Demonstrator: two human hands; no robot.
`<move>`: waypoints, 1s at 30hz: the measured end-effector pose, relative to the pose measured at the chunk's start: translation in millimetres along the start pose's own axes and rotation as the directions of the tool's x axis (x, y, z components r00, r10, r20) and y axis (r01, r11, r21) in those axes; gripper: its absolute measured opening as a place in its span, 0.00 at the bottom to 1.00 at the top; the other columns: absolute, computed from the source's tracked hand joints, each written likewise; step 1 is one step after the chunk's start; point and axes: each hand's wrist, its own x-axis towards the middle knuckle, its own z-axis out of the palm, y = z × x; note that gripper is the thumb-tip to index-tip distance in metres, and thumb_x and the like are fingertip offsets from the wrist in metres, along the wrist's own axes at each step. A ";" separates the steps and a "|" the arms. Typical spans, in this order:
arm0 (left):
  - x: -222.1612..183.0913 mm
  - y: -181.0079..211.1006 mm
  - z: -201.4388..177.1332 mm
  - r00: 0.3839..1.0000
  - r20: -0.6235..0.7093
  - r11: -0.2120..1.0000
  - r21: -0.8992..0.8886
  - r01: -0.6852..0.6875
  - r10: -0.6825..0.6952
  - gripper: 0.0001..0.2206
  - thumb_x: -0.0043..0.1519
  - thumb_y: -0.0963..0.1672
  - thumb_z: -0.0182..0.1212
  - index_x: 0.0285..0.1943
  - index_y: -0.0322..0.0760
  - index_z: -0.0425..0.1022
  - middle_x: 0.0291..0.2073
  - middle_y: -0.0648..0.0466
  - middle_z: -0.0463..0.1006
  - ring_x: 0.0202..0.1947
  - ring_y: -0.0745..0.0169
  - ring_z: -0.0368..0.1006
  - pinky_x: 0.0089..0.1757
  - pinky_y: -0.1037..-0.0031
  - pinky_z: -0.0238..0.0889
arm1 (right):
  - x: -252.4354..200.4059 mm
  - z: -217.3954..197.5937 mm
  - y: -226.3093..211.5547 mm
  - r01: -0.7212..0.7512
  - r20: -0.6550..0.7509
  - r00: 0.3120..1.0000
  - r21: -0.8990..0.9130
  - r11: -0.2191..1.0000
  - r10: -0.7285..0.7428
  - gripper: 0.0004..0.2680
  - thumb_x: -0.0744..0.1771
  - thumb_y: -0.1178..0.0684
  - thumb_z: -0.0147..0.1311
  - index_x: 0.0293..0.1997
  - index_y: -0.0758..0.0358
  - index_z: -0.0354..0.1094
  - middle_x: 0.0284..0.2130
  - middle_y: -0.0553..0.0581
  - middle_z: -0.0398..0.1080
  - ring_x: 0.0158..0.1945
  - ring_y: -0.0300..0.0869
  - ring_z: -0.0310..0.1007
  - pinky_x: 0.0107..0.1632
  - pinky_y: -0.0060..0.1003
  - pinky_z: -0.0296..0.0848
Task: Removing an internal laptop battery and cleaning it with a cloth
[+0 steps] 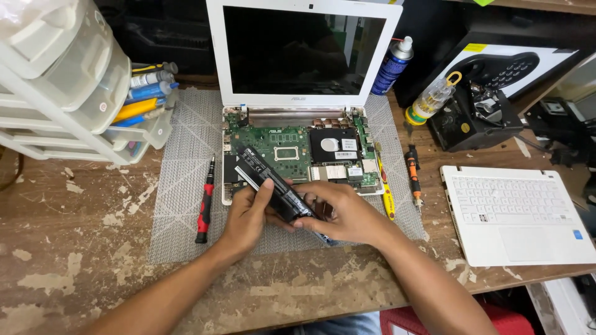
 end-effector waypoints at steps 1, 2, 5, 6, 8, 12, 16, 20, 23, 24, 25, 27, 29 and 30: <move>-0.8 0.2 -0.6 1.000 0.003 1.000 -0.004 0.003 -0.003 0.25 0.71 0.51 0.44 0.57 0.21 0.74 0.28 0.29 0.83 0.25 0.40 0.83 0.28 0.55 0.81 | -0.2 0.5 -2.1 -0.004 0.005 1.000 -0.006 1.000 0.004 0.18 0.62 0.57 0.67 0.55 0.76 0.70 0.32 0.72 0.77 0.36 0.57 0.77 0.41 0.49 0.77; -0.8 0.8 0.1 1.000 0.001 1.000 -0.004 0.003 -0.003 0.25 0.71 0.51 0.44 0.57 0.21 0.74 0.28 0.29 0.83 0.25 0.40 0.83 0.28 0.55 0.81 | -0.5 1.3 0.3 -0.004 0.006 1.000 -0.005 1.000 0.004 0.18 0.62 0.57 0.67 0.55 0.76 0.70 0.32 0.72 0.77 0.36 0.57 0.77 0.41 0.49 0.77; -1.7 2.9 2.4 1.000 -0.022 1.000 -0.024 -0.004 0.004 0.24 0.71 0.50 0.44 0.56 0.19 0.74 0.29 0.27 0.82 0.24 0.38 0.83 0.27 0.55 0.81 | -1.4 1.6 3.3 -0.011 0.018 1.000 0.015 1.000 0.011 0.19 0.62 0.58 0.67 0.56 0.77 0.69 0.31 0.72 0.77 0.35 0.57 0.77 0.41 0.50 0.76; -1.9 4.3 3.2 1.000 -0.027 1.000 -0.022 -0.009 0.008 0.23 0.71 0.49 0.44 0.56 0.19 0.74 0.29 0.27 0.82 0.24 0.38 0.83 0.27 0.55 0.81 | -1.0 0.1 1.6 -0.004 0.022 1.000 0.018 1.000 0.003 0.19 0.62 0.59 0.66 0.56 0.77 0.69 0.31 0.72 0.77 0.33 0.56 0.77 0.38 0.48 0.77; -2.1 7.6 5.3 0.999 -0.033 1.000 -0.019 -0.014 0.013 0.23 0.71 0.49 0.44 0.55 0.19 0.74 0.29 0.27 0.82 0.24 0.38 0.83 0.27 0.55 0.82 | -0.5 -2.2 -0.2 0.005 0.027 1.000 0.021 1.000 -0.005 0.18 0.62 0.60 0.65 0.57 0.77 0.69 0.31 0.72 0.77 0.31 0.56 0.77 0.36 0.46 0.77; -4.5 16.5 10.7 0.998 -0.047 0.999 0.029 -0.046 0.047 0.18 0.68 0.45 0.51 0.56 0.20 0.74 0.30 0.27 0.82 0.24 0.38 0.83 0.28 0.56 0.82 | 1.6 -6.4 -0.7 0.000 0.052 0.999 0.036 0.999 -0.002 0.20 0.62 0.62 0.64 0.60 0.77 0.66 0.31 0.74 0.76 0.30 0.56 0.77 0.33 0.45 0.77; -5.8 5.5 5.8 0.996 -0.037 0.997 0.003 -0.080 0.080 0.16 0.66 0.41 0.54 0.58 0.19 0.71 0.41 0.27 0.82 0.27 0.38 0.84 0.29 0.55 0.83 | 3.7 -11.8 -6.8 -0.018 0.082 0.997 0.050 0.999 0.014 0.21 0.62 0.65 0.60 0.62 0.78 0.64 0.32 0.77 0.75 0.26 0.57 0.76 0.27 0.44 0.75; -4.1 0.1 2.0 0.995 -0.027 0.996 0.020 -0.092 0.093 0.17 0.63 0.38 0.57 0.60 0.19 0.69 0.45 0.29 0.81 0.30 0.39 0.84 0.31 0.57 0.84 | 3.9 -16.4 -3.5 -0.003 0.081 0.997 0.069 0.998 -0.003 0.23 0.60 0.68 0.57 0.64 0.76 0.63 0.34 0.76 0.75 0.24 0.53 0.75 0.22 0.40 0.73; -3.1 0.0 2.0 0.995 -0.014 0.995 0.008 -0.103 0.103 0.18 0.61 0.36 0.57 0.61 0.20 0.68 0.45 0.30 0.81 0.31 0.40 0.84 0.32 0.59 0.85 | 5.6 -19.5 -9.5 0.019 0.086 0.996 0.050 0.999 -0.023 0.24 0.60 0.69 0.56 0.64 0.76 0.63 0.34 0.76 0.75 0.22 0.51 0.73 0.21 0.38 0.72; -3.2 -0.1 1.7 0.994 -0.010 0.993 0.019 -0.112 0.113 0.18 0.61 0.36 0.57 0.62 0.20 0.69 0.43 0.30 0.81 0.31 0.39 0.84 0.32 0.59 0.85 | 4.9 -19.0 -8.7 0.019 0.090 0.996 0.046 0.999 -0.023 0.24 0.59 0.69 0.56 0.64 0.76 0.63 0.34 0.76 0.75 0.22 0.51 0.73 0.20 0.38 0.72; -3.3 -0.1 1.5 0.992 -0.007 0.992 0.029 -0.122 0.122 0.19 0.61 0.35 0.57 0.62 0.20 0.69 0.41 0.30 0.82 0.31 0.38 0.84 0.32 0.58 0.85 | 4.2 -18.6 -7.8 0.020 0.094 0.995 0.041 0.999 -0.024 0.24 0.59 0.69 0.57 0.64 0.76 0.63 0.34 0.76 0.75 0.22 0.51 0.73 0.20 0.38 0.71; -2.6 0.6 1.7 0.992 -0.001 0.991 0.042 -0.127 0.127 0.19 0.60 0.35 0.58 0.62 0.20 0.69 0.42 0.29 0.82 0.31 0.39 0.84 0.32 0.59 0.85 | 4.4 -19.2 -9.1 0.023 0.094 0.995 0.030 0.999 -0.026 0.24 0.59 0.69 0.57 0.64 0.76 0.63 0.34 0.76 0.75 0.22 0.51 0.73 0.19 0.37 0.71; -3.5 0.4 2.4 0.992 0.004 0.990 0.054 -0.130 0.130 0.20 0.59 0.35 0.59 0.62 0.20 0.70 0.44 0.29 0.81 0.32 0.40 0.84 0.31 0.60 0.85 | 4.2 -18.8 -9.3 0.025 0.095 0.995 0.021 0.999 -0.027 0.25 0.59 0.69 0.57 0.64 0.76 0.63 0.35 0.76 0.75 0.22 0.50 0.73 0.19 0.37 0.71; -3.8 0.2 3.0 0.992 0.004 0.991 0.045 -0.126 0.126 0.20 0.59 0.35 0.60 0.62 0.20 0.69 0.44 0.30 0.82 0.31 0.40 0.84 0.32 0.60 0.85 | 4.3 -18.7 -8.6 0.029 0.094 0.995 0.022 0.999 -0.031 0.25 0.59 0.69 0.57 0.64 0.75 0.63 0.36 0.76 0.75 0.24 0.51 0.74 0.20 0.37 0.72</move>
